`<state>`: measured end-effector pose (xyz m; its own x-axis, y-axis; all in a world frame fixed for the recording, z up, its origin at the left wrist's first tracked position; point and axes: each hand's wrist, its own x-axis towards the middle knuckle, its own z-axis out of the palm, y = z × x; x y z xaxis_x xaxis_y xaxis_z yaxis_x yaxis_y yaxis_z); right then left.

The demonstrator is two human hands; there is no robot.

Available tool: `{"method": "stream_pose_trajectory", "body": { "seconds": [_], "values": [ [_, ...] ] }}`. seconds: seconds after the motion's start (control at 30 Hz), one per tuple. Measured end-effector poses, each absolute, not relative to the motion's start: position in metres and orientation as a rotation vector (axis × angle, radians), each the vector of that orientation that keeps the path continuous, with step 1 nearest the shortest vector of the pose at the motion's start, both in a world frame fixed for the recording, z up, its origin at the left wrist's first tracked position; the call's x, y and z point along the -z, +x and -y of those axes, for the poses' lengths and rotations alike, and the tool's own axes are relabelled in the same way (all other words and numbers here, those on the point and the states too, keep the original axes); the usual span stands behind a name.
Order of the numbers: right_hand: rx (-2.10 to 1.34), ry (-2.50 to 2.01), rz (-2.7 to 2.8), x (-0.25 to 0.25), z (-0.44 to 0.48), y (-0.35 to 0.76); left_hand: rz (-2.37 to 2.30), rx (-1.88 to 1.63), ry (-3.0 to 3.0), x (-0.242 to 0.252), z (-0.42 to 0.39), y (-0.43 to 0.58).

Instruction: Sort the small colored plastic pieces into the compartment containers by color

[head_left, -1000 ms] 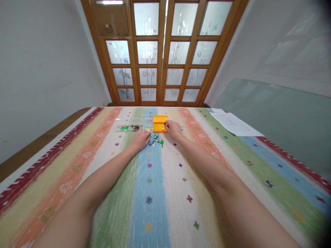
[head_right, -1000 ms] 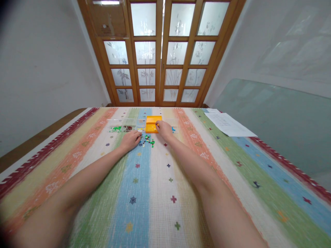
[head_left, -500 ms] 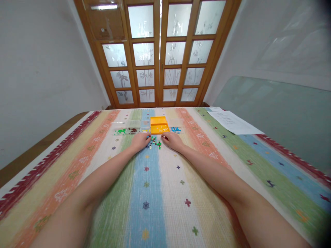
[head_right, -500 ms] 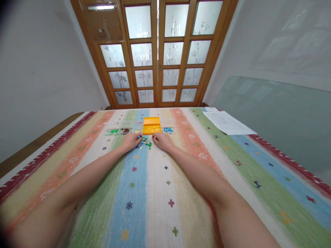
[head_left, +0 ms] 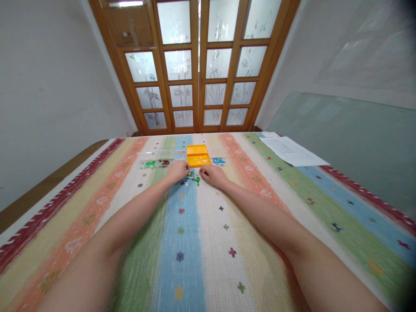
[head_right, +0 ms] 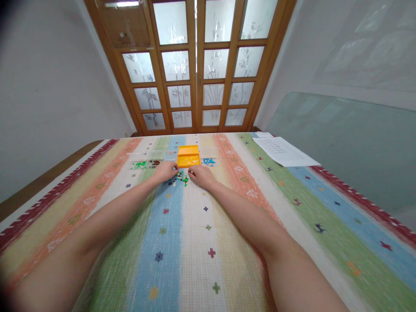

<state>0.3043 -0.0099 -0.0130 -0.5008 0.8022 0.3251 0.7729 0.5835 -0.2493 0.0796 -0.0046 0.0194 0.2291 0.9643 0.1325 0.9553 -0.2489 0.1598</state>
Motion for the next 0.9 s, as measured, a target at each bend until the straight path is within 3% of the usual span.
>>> {"method": "stream_pose_trajectory", "body": {
  "seconds": [0.33,0.7,0.9],
  "values": [
    [-0.125,-1.222,2.420,0.015,0.009,0.306,-1.977,-0.377,2.427,-0.021,0.009,0.065],
    [-0.148,-1.233,2.423,0.011,0.010,0.308,-2.060,-0.522,2.272,-0.030,0.003,-0.035],
    [-0.143,-1.248,2.419,0.006,0.015,0.306,-2.364,-0.726,1.976,-0.019,0.003,-0.074]
  ]
}}
